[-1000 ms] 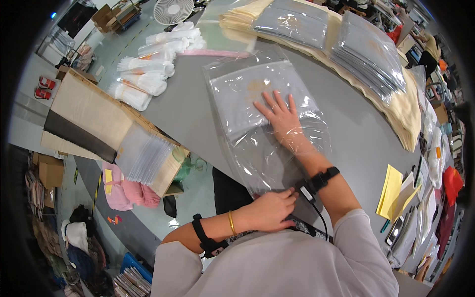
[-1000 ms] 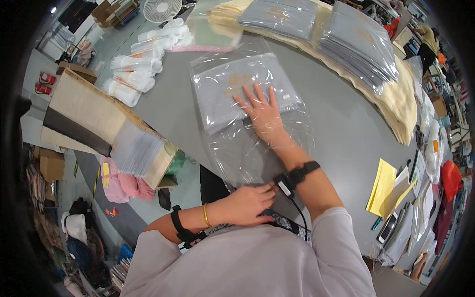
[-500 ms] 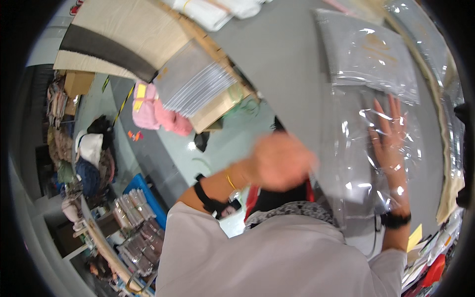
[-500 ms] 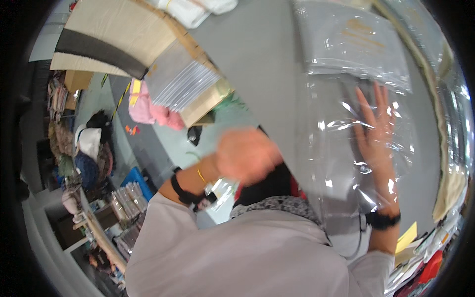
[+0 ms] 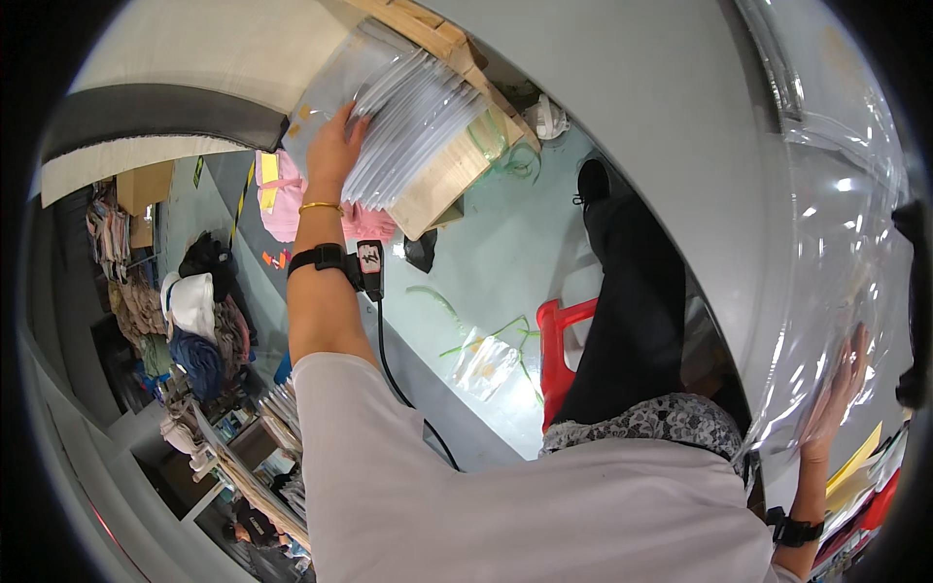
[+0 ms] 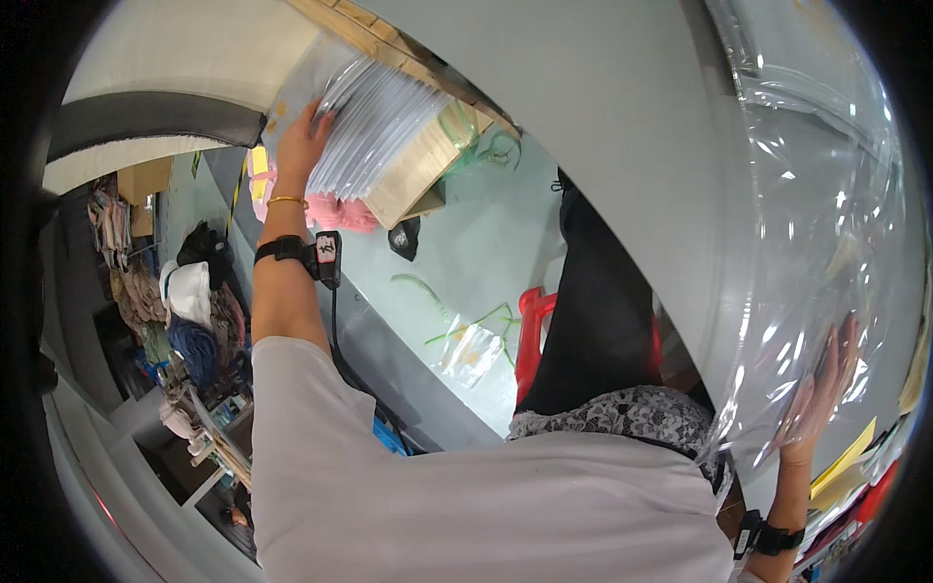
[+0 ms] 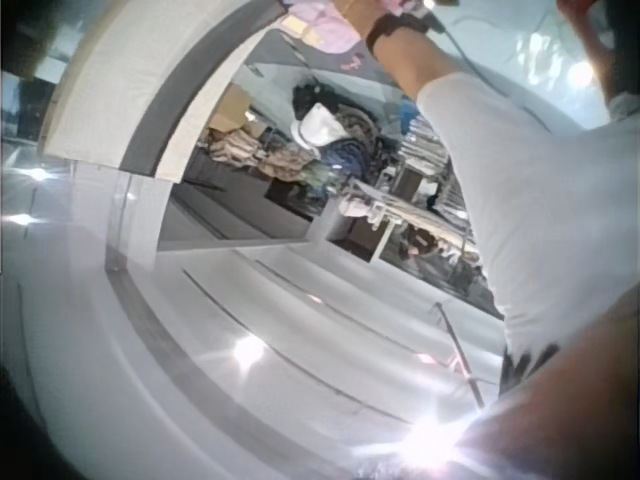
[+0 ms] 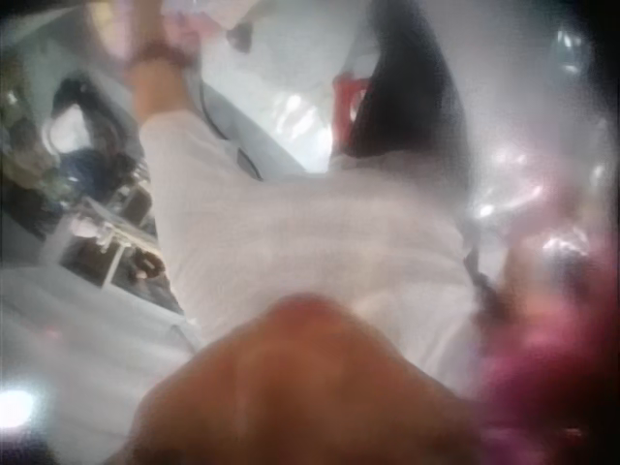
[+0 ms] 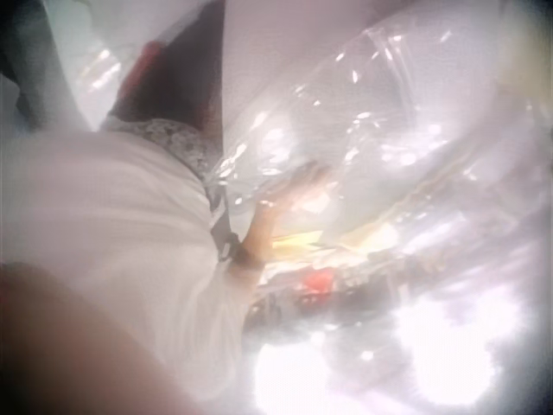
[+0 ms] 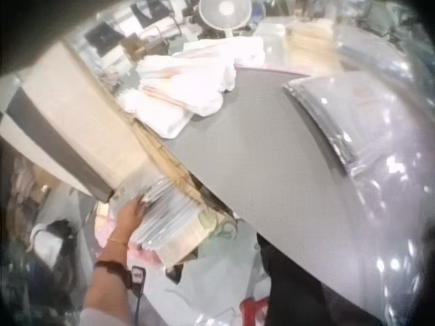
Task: The person repeatedly places folded gray garments into clear plastic zip-top bags on a gray table, seals each bag, and stacks them. The person handles the garments and bags by hand without using tools.
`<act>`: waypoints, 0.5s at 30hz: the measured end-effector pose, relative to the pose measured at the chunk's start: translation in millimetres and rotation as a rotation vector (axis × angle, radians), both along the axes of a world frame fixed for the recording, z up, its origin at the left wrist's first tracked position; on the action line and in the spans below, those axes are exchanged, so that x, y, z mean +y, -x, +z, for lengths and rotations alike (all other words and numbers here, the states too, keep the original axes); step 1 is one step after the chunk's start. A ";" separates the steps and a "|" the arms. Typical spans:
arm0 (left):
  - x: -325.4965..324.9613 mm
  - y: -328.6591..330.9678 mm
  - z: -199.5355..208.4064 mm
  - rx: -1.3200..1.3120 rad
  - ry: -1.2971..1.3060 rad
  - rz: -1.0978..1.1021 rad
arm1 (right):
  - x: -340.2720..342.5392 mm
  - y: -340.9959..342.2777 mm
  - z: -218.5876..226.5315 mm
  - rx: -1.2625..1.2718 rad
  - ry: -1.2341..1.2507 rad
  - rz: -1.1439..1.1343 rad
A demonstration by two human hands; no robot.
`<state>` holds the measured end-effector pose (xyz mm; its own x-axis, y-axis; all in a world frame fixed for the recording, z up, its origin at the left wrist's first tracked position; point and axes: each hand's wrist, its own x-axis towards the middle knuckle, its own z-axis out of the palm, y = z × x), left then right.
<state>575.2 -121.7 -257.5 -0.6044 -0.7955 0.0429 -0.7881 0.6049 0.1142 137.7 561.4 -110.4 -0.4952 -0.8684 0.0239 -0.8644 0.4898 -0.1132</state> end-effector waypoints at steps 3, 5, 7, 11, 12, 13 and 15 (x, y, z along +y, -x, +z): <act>-5.8 1.2 4.0 -0.038 0.019 0.021 | -2.1 1.2 -5.0 0.015 0.050 -0.025; -6.6 4.6 4.6 -0.022 0.052 0.010 | -4.4 1.8 -4.0 0.032 0.035 0.002; -3.8 7.2 4.8 0.016 0.049 0.002 | -6.8 1.6 -1.8 0.049 0.039 0.008; 6.3 12.7 7.0 -0.018 0.070 -0.011 | -10.8 1.3 1.2 0.037 0.047 0.024; 8.8 13.9 8.1 -0.013 0.080 -0.034 | -11.3 1.8 1.1 0.049 0.032 0.027; 11.4 14.9 9.1 -0.013 0.083 -0.048 | -11.5 2.6 0.8 0.048 0.022 0.017; 13.4 17.4 11.5 -0.042 0.074 -0.053 | -10.7 4.8 -0.7 0.059 0.034 0.034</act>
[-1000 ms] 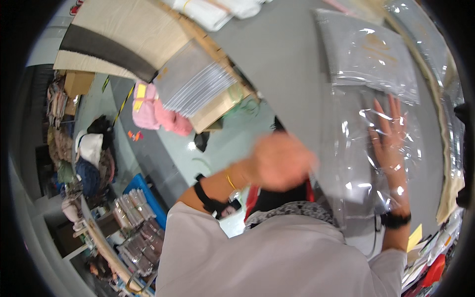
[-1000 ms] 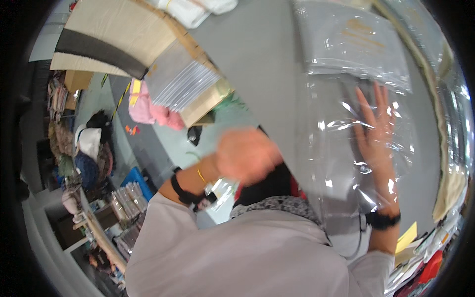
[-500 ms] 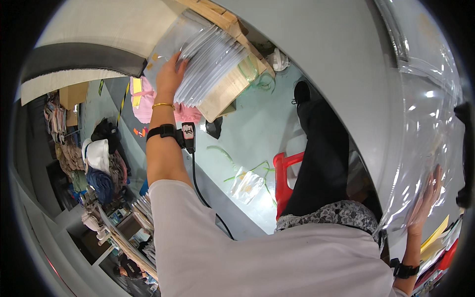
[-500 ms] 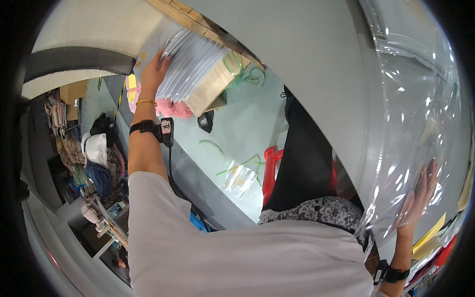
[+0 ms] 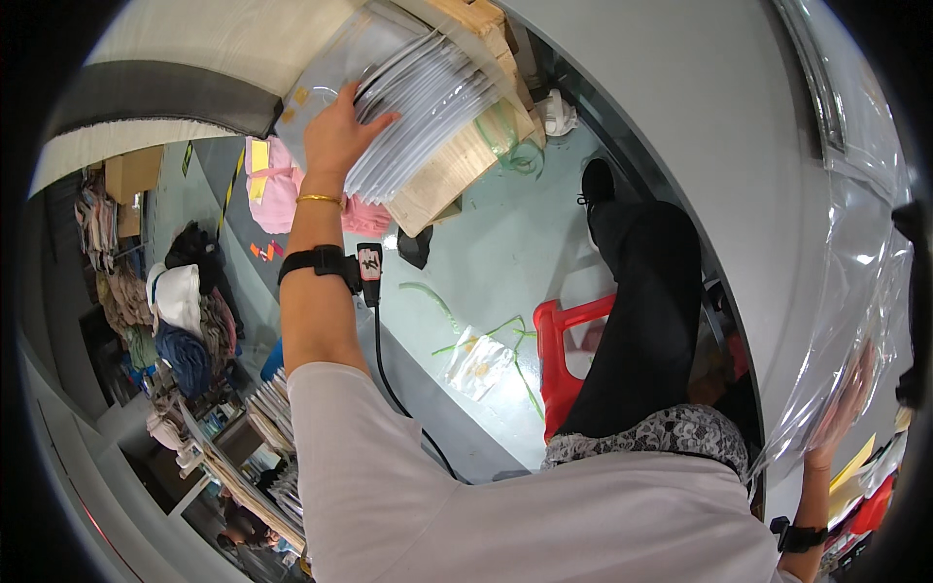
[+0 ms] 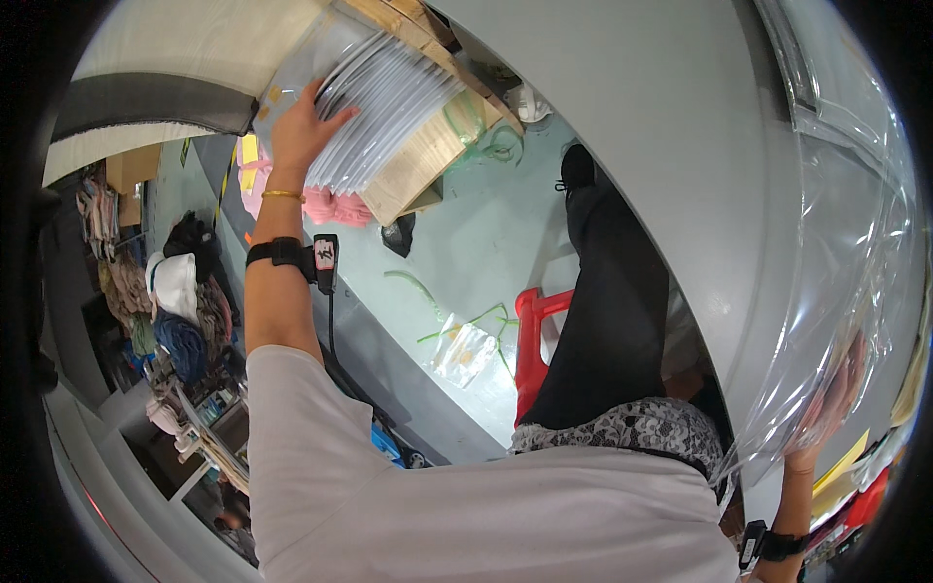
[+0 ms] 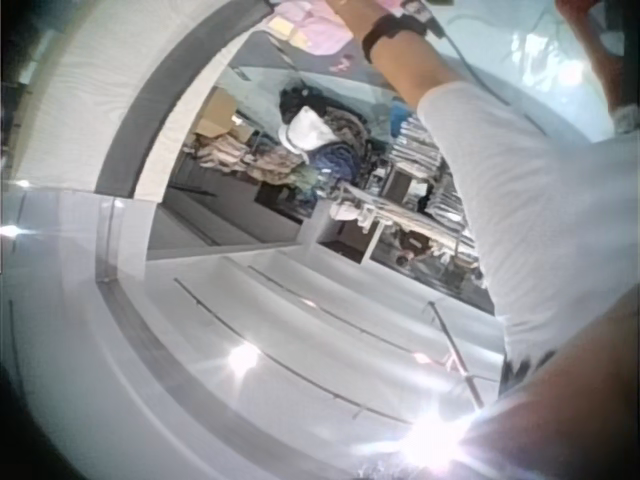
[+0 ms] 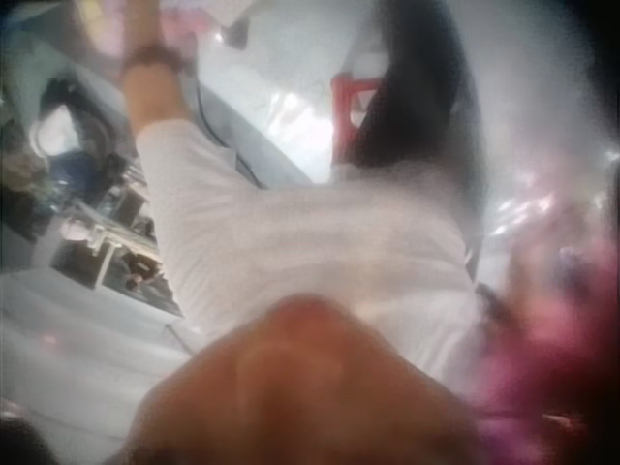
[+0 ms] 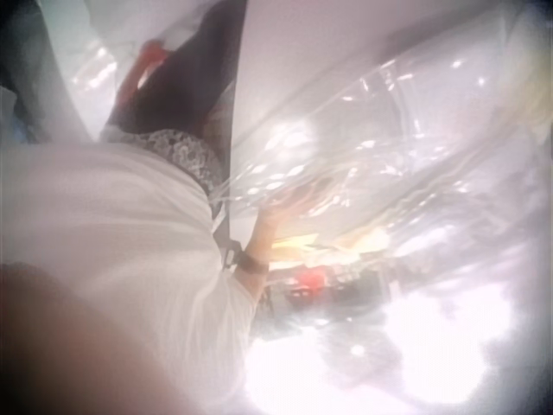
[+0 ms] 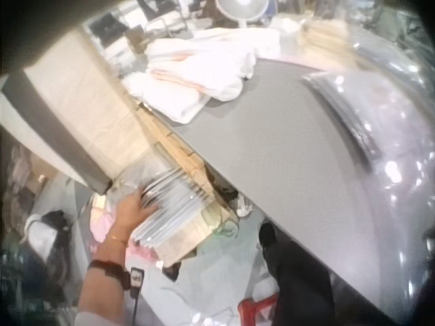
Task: The person repeatedly places folded gray garments into clear plastic zip-top bags on a gray table, seals each bag, and stacks them. The person handles the garments and bags by hand without using tools.
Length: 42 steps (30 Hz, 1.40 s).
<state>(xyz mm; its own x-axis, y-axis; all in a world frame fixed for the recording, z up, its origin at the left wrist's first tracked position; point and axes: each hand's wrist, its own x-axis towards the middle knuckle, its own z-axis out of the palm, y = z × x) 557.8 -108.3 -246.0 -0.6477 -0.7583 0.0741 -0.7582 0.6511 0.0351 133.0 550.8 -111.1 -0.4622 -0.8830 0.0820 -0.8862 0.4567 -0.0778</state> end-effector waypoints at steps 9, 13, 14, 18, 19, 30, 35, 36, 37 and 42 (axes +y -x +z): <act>-9.3 -1.5 -0.6 -0.029 -0.049 0.023 | 9.9 2.8 -4.0 -0.006 -0.004 -0.049; -18.0 -5.4 -1.5 -0.043 -0.061 0.005 | 8.4 -1.2 -3.4 -0.021 0.001 -0.087; -20.1 -5.9 -1.7 -0.049 -0.049 0.005 | 7.9 -1.8 -3.2 -0.011 -0.005 -0.077; -24.4 -5.4 -2.2 -0.042 -0.033 0.016 | 8.6 -1.9 -3.8 0.017 -0.012 -0.060; -24.2 -4.7 -2.3 -0.050 -0.030 0.027 | 9.4 -1.3 -4.4 0.005 -0.004 -0.082; -5.2 6.6 7.1 -0.110 -0.012 0.035 | 9.7 4.8 -6.6 0.034 0.031 0.030; -5.5 6.4 5.2 -0.081 -0.024 0.021 | 4.1 -0.5 -3.7 0.012 0.029 -0.016; -6.0 6.1 4.8 -0.079 -0.016 0.009 | 3.2 -1.3 -3.3 0.012 0.028 -0.011; -6.5 5.8 4.7 -0.079 -0.008 0.005 | 2.3 -1.8 -2.8 -0.001 0.034 -0.020; -6.4 9.4 4.8 -0.135 -0.019 0.064 | 2.1 -1.8 -1.1 0.022 0.008 -0.006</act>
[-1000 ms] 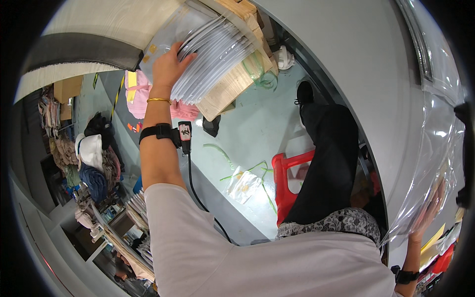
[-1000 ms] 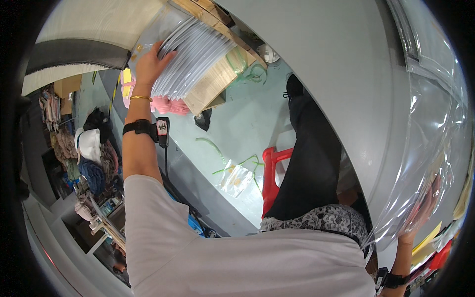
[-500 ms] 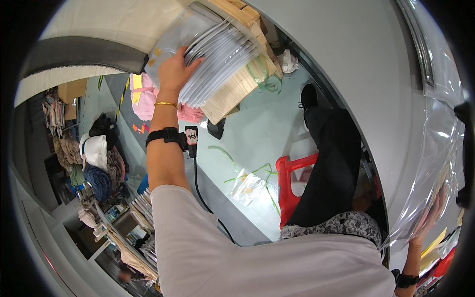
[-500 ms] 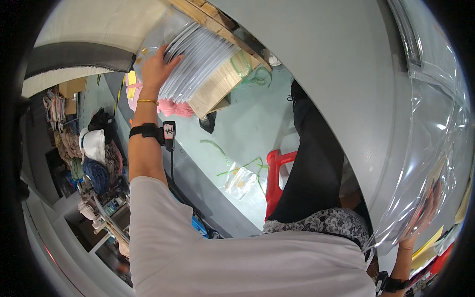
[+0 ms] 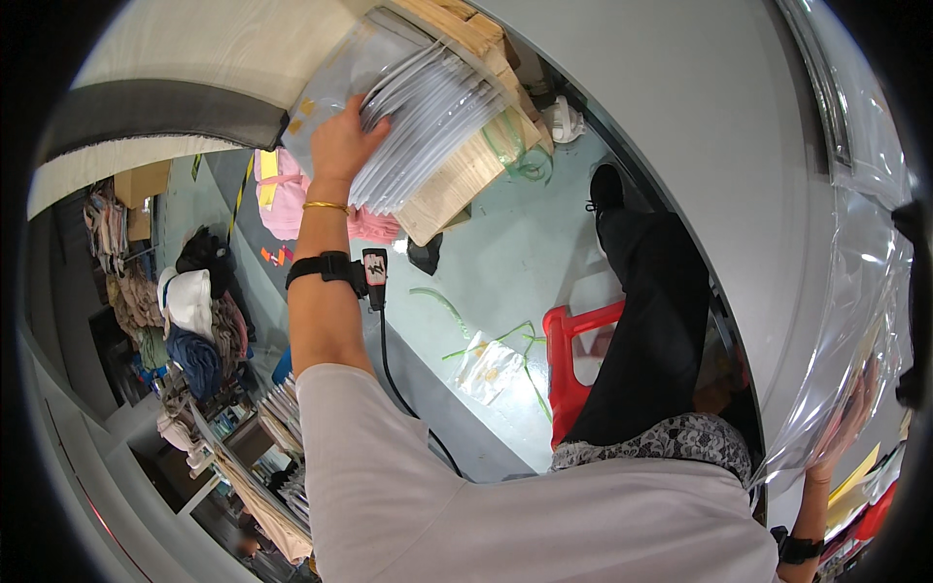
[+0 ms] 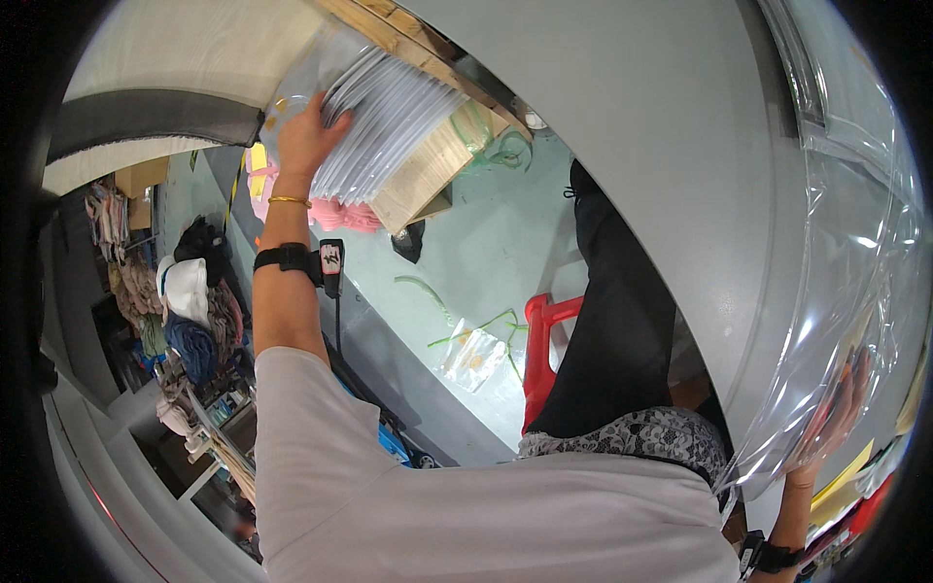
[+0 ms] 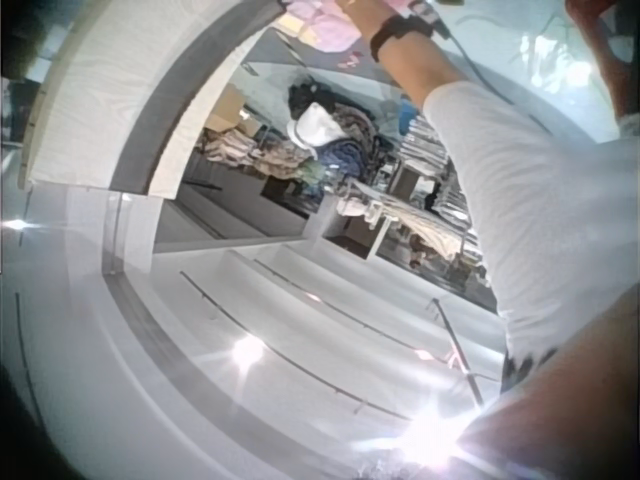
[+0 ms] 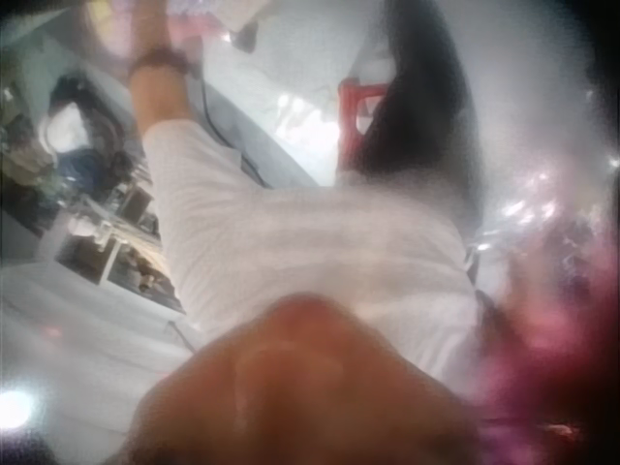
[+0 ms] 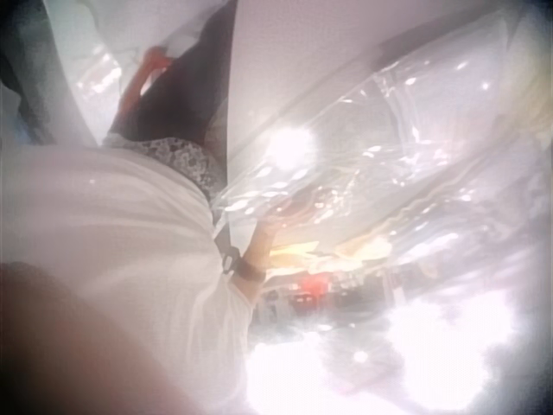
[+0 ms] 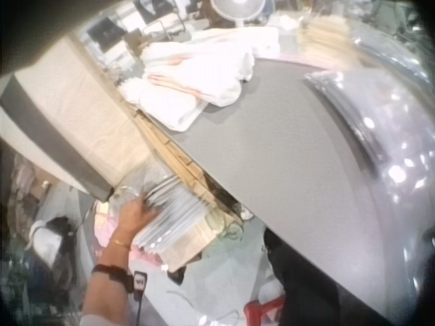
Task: The person repeatedly places folded gray garments into clear plastic zip-top bags on a gray table, seals each bag, and stacks them. The person handles the garments and bags by hand without using tools.
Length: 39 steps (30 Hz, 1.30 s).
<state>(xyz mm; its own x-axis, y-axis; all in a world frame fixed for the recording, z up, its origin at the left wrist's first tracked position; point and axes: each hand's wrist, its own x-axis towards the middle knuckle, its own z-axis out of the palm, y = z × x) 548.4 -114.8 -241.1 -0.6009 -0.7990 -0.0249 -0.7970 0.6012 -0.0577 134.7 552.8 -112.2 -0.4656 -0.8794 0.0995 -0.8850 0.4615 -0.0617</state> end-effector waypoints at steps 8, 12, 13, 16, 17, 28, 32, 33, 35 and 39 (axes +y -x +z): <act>18.7 16.7 -33.7 0.037 0.231 0.119 | -1.4 -1.9 -0.7 -0.024 0.003 -0.068; 2.0 10.3 -4.4 0.065 0.101 0.197 | -6.3 -4.7 5.8 -0.070 0.012 -0.071; 1.4 5.3 12.7 0.141 0.168 0.174 | -4.4 -6.3 10.8 -0.124 0.054 -0.063; 9.9 -17.6 93.8 0.425 0.001 0.182 | 9.6 -16.2 37.5 -0.253 -0.078 -0.012; 21.7 -27.8 125.4 0.513 -0.091 0.175 | 16.2 -21.7 50.5 -0.304 -0.160 0.023; 274.1 -4.2 303.6 1.372 -0.963 0.102 | -108.9 -118.3 106.1 -1.504 0.313 0.168; 352.7 54.2 307.6 1.409 -1.211 -0.037 | -122.7 -119.3 112.0 -1.725 0.508 0.303; 374.2 66.9 305.9 1.427 -1.225 0.003 | -114.4 -117.2 114.4 -1.713 0.549 0.189; 408.0 95.6 300.4 1.371 -1.282 0.006 | -83.6 -107.0 122.1 -1.691 0.680 0.046; 451.4 174.2 259.7 1.189 -1.506 -0.113 | 6.1 -72.2 118.3 -1.681 0.806 -0.262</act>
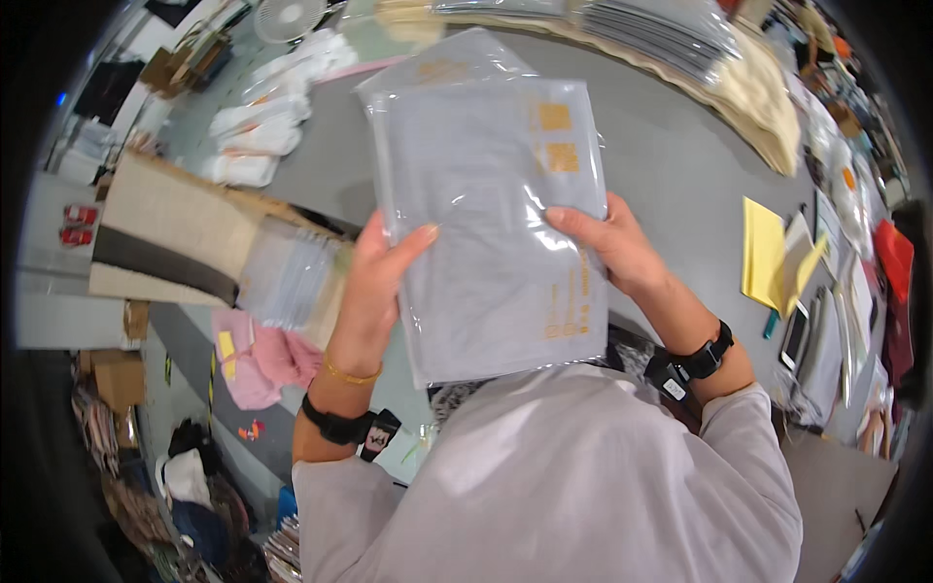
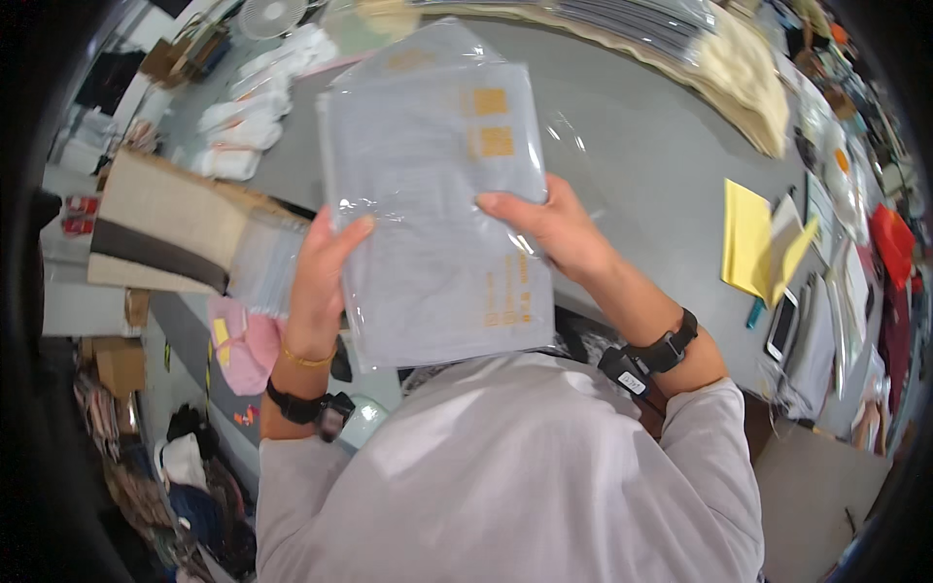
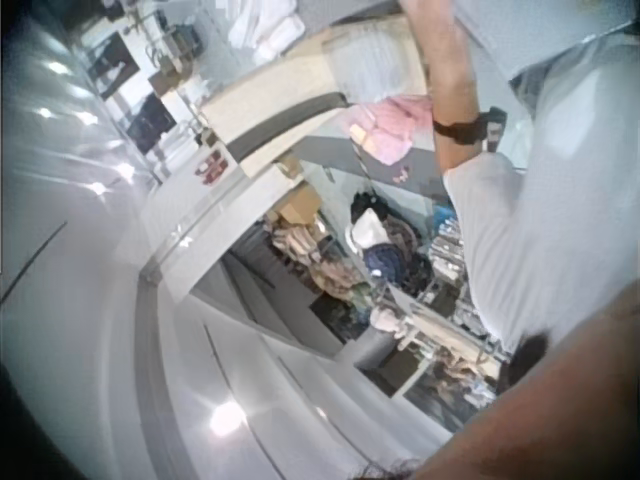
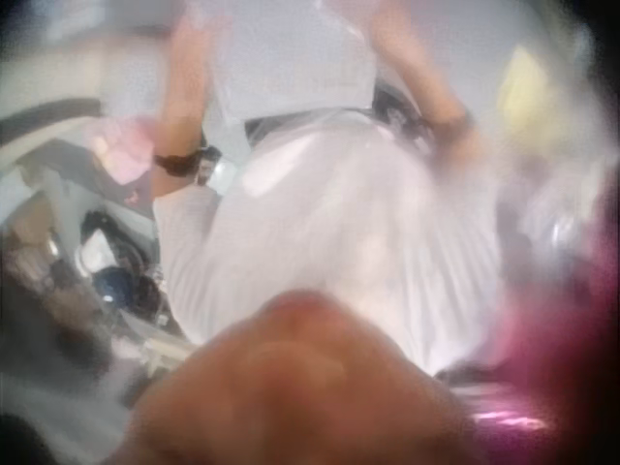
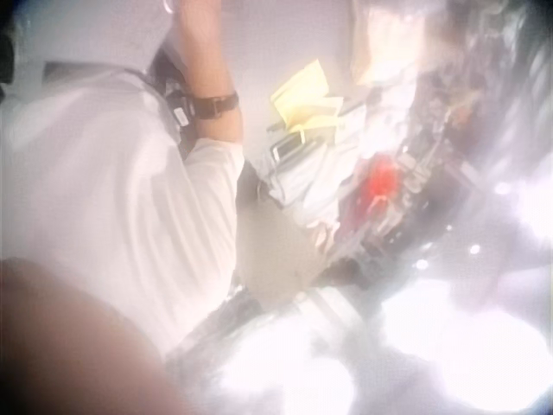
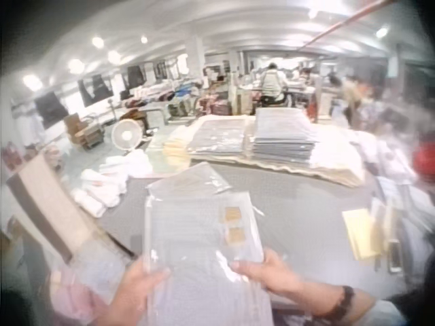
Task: The person repeatedly places folded gray garments into clear plastic zip-top bags on a gray table, seals each bag, and stacks them. The person handles the garments and bags by hand without using tools.
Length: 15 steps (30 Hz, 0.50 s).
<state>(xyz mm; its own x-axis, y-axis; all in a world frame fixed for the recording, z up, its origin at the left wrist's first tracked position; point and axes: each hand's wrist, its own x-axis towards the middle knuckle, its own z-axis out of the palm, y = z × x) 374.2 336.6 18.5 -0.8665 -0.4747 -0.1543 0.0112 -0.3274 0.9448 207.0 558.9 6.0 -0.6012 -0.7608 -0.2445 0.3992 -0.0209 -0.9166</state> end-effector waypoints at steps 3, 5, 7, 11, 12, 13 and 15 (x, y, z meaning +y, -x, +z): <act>25.6 61.8 -49.0 -0.055 -0.367 -0.231 | 63.6 29.8 -24.7 -0.059 -0.187 -0.075; 43.3 80.6 -73.2 -0.110 -0.466 -0.331 | 95.3 38.0 -46.4 -0.097 -0.291 -0.148; 62.9 93.1 -85.2 -0.181 -0.333 -0.338 | 119.0 38.0 -62.0 -0.148 -0.327 -0.243; 81.1 109.0 -71.3 -0.007 0.124 -0.325 | 146.7 26.9 -75.9 -0.267 -0.156 -0.379; 84.2 113.9 -64.4 0.008 0.084 -0.334 | 151.4 23.7 -78.1 -0.307 -0.102 -0.423; 87.4 119.4 -57.6 -0.025 0.086 -0.299 | 156.0 21.1 -81.0 -0.327 0.001 -0.438; 92.8 129.7 -42.8 -0.043 0.089 -0.225 | 168.0 16.2 -88.2 -0.381 0.034 -0.517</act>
